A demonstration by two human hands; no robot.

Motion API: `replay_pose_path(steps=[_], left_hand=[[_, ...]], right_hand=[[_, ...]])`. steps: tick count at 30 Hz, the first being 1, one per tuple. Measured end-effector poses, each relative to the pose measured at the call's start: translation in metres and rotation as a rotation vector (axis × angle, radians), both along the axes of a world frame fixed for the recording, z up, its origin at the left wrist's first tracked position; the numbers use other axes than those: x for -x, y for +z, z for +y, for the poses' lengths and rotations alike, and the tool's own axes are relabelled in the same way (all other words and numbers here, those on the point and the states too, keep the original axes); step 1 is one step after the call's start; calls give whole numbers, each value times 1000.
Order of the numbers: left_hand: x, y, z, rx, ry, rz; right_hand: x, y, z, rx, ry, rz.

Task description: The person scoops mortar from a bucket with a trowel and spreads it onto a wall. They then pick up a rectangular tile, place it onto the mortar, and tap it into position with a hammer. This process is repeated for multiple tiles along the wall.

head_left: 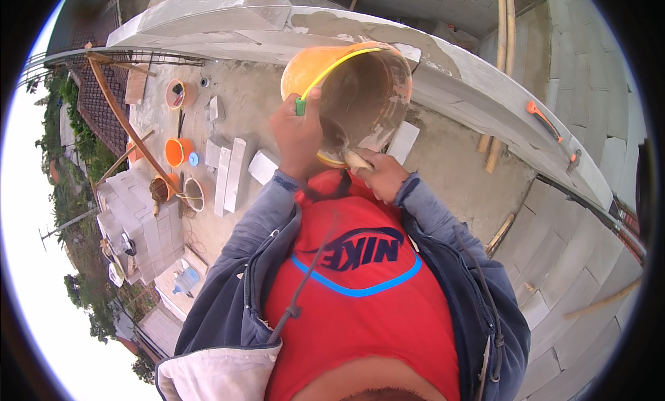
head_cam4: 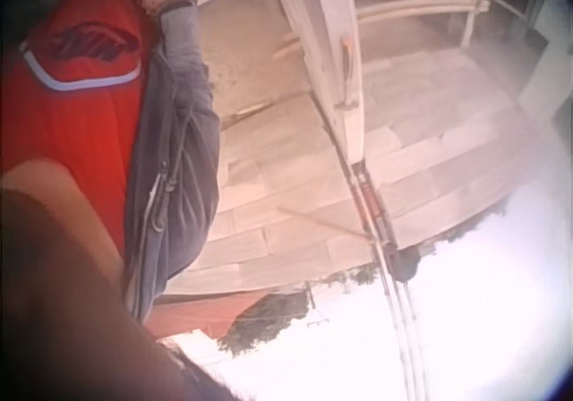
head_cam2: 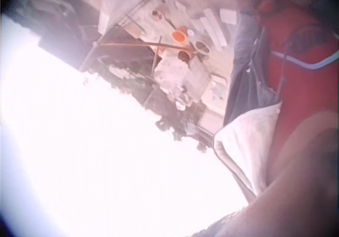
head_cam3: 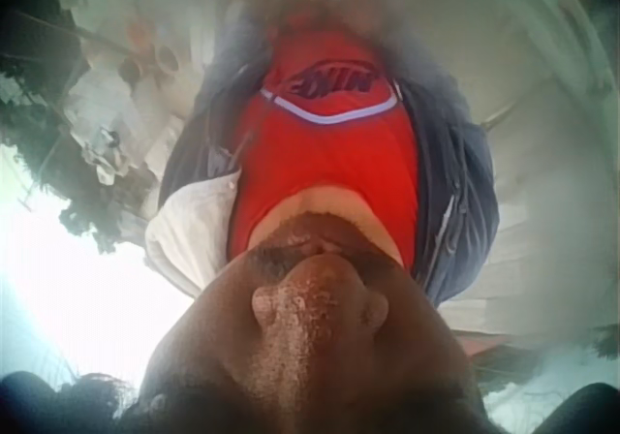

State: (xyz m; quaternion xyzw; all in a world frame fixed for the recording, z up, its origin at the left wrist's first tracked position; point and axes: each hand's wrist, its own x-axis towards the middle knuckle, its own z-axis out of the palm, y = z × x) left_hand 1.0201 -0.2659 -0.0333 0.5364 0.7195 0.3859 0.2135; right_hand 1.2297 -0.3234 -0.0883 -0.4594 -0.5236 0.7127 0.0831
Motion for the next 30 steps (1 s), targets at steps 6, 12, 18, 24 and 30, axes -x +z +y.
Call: replay_pose_path(steps=[6, 12, 18, 24, 30], left_hand=[[66, -57, 10, 200, 230, -12], [110, -81, -12, 169, 446, -601], [101, -70, -18, 225, 450, -564], [114, -79, -29, 165, 412, -586], [123, -88, -20, 201, 466, -543]], right_hand=[[-53, -34, 5, 805, -318, 800], [-133, -43, 40, 35, -452, 114], [-211, -108, 76, -1057, -394, -638], [-267, -144, 62, -1032, -54, -1160], [-236, -161, 69, -1250, -208, -1111]])
